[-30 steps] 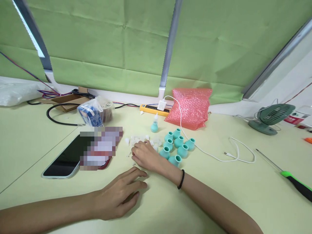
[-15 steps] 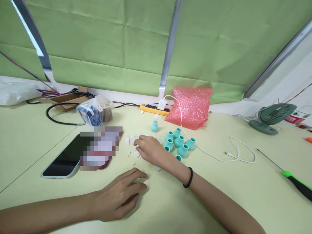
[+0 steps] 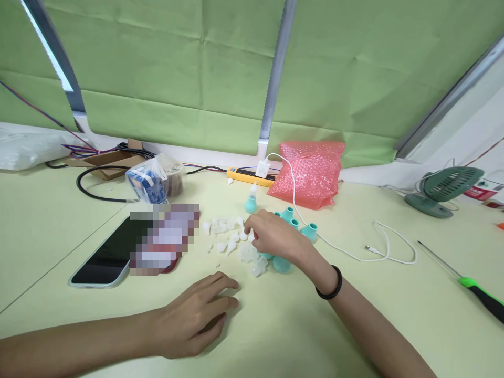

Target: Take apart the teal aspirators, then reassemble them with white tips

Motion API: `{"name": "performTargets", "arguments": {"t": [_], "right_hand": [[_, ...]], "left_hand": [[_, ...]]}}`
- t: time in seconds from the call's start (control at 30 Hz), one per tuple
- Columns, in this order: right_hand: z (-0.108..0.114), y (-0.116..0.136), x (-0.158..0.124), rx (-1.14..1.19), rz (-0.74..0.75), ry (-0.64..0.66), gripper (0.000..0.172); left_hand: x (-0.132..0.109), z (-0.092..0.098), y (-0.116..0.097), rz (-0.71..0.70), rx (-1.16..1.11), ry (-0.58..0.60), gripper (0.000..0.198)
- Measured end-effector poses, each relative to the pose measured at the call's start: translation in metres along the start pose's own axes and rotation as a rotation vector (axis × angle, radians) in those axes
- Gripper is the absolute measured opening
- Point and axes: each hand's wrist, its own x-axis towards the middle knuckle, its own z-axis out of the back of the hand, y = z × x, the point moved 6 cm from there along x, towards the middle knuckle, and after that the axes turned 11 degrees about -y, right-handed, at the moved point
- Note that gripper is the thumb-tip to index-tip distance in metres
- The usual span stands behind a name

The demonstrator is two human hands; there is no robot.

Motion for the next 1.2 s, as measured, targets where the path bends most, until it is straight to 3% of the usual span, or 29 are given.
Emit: {"name": "performTargets", "arguments": {"t": [0.2,0.4,0.63,0.77,0.93,1.03,1.1,1.2], "right_hand": [[-0.012,0.022,0.002,-0.160,0.156,-0.004,0.025],[-0.031,0.031,0.011,-0.364,0.177,-0.037,0.021],[-0.020,0.023,0.000,-0.176,0.241,0.058,0.025],[-0.029,0.031,-0.005,-0.150,0.265,0.117,0.032],[-0.036,0.042,-0.004,-0.185,0.314,0.118,0.024],[-0.026,0.042,-0.004,-0.039,0.333,0.089,0.026],[-0.016,0.042,-0.006,0.060,0.337,0.066,0.031],[-0.003,0.051,-0.009,0.140,0.360,0.042,0.032]], "left_hand": [[0.001,-0.001,0.000,-0.004,0.008,0.010,0.022],[0.000,-0.002,0.000,-0.013,0.025,0.012,0.021],[-0.002,-0.003,0.000,-0.009,0.030,0.025,0.020],[-0.001,-0.003,0.000,-0.007,0.030,0.016,0.020],[-0.001,0.002,0.001,0.011,-0.024,-0.064,0.021],[-0.002,0.012,0.011,0.150,-0.129,-0.241,0.015],[-0.004,0.016,0.024,0.337,-0.220,-0.326,0.007],[-0.008,0.014,0.041,0.614,-0.453,-0.388,0.018]]}}
